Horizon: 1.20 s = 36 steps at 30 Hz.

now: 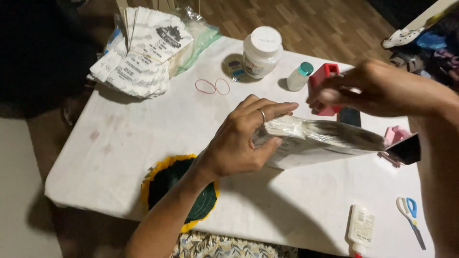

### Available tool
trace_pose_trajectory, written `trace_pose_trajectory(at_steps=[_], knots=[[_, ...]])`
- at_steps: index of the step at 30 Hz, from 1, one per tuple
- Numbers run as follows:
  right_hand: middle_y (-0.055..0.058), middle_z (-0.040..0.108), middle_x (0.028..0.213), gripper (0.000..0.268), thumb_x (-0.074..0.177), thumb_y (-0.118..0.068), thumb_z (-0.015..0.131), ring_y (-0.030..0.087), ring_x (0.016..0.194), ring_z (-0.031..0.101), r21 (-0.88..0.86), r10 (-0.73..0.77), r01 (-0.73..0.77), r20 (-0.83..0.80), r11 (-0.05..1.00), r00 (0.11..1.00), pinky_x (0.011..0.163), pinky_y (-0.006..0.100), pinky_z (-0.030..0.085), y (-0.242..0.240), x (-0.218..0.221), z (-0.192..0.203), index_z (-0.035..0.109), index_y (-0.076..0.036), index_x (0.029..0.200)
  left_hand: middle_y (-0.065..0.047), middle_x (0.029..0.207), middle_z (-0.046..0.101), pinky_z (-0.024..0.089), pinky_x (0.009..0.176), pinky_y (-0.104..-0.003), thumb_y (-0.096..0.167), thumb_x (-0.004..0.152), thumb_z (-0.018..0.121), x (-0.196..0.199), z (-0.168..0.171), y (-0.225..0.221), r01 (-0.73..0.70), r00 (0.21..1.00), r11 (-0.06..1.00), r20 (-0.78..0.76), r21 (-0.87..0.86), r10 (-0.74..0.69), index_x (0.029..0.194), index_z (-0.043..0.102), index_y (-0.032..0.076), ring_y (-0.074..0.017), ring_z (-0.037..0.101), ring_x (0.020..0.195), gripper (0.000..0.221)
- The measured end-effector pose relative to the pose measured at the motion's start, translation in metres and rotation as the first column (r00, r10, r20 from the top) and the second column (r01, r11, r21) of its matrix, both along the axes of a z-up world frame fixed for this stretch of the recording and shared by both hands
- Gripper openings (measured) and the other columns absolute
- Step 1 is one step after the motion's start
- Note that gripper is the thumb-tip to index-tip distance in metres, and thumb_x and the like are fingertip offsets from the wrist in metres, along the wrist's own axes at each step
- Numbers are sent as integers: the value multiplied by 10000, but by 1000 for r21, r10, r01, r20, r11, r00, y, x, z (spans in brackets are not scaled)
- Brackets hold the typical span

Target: The person organizes paper food wraps by hand, counting them out and securing a stack with a rubber band, then places a piece of paper on a stack and uses shears to cut the paper to size before securing the package with tape from a dispenser.

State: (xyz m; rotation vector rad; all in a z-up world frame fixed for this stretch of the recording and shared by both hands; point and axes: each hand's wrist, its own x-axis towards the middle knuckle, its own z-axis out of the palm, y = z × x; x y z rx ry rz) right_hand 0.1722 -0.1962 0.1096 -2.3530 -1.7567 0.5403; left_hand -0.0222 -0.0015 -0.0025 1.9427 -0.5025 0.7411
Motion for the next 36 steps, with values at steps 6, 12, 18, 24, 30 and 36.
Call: trace_pose_trajectory(at_steps=[6,12,18,24,30,36], knots=[[107,762,1214,930,635,-415,895,235,778,840,97,-17,3,145,995,989,744,382,679,-48,-49,-19,557,-109,1446,-121,1263,707,499,918,-423,479,688,960,29,6,-25,-141,990,938,42,318,134,1406,559,63,-281,624,1119,922],[151,739,994,374,905,-137,717,259,723,729,363,-18,-111,333,925,943,650,412,628,-84,-52,-55,641,21,1235,-123,915,778,550,727,-388,243,757,907,48,0,-21,-61,998,964,10,258,61,1099,763,51,-253,698,807,418],[133,756,1089,414,937,-153,660,261,842,757,245,-60,-38,379,969,923,769,395,655,-76,-55,-47,640,17,1314,-81,882,744,500,712,-436,224,781,863,49,11,-26,-142,990,924,60,356,129,952,723,51,-288,671,802,281],[235,639,1250,1108,870,-697,565,373,1089,636,288,-265,120,543,950,797,1229,504,236,-61,-84,-49,139,6,1614,-225,1068,722,531,865,-442,113,801,845,50,20,-27,-112,994,885,43,452,104,1395,518,-82,-364,682,959,706],[201,457,1595,905,922,-568,494,324,1418,485,154,-140,41,718,987,681,1239,512,243,-72,-71,-66,251,-60,1631,-165,1028,777,602,775,-404,96,803,883,44,22,-31,-84,993,941,-52,327,107,1537,367,76,-285,765,896,898],[139,609,1263,683,1035,-456,386,264,1004,625,52,-250,261,511,964,823,939,461,530,-73,-70,-70,317,-84,1604,-207,1071,775,570,841,-361,91,754,881,46,22,-30,-99,994,957,-18,271,108,1249,698,-17,-292,743,911,539]])
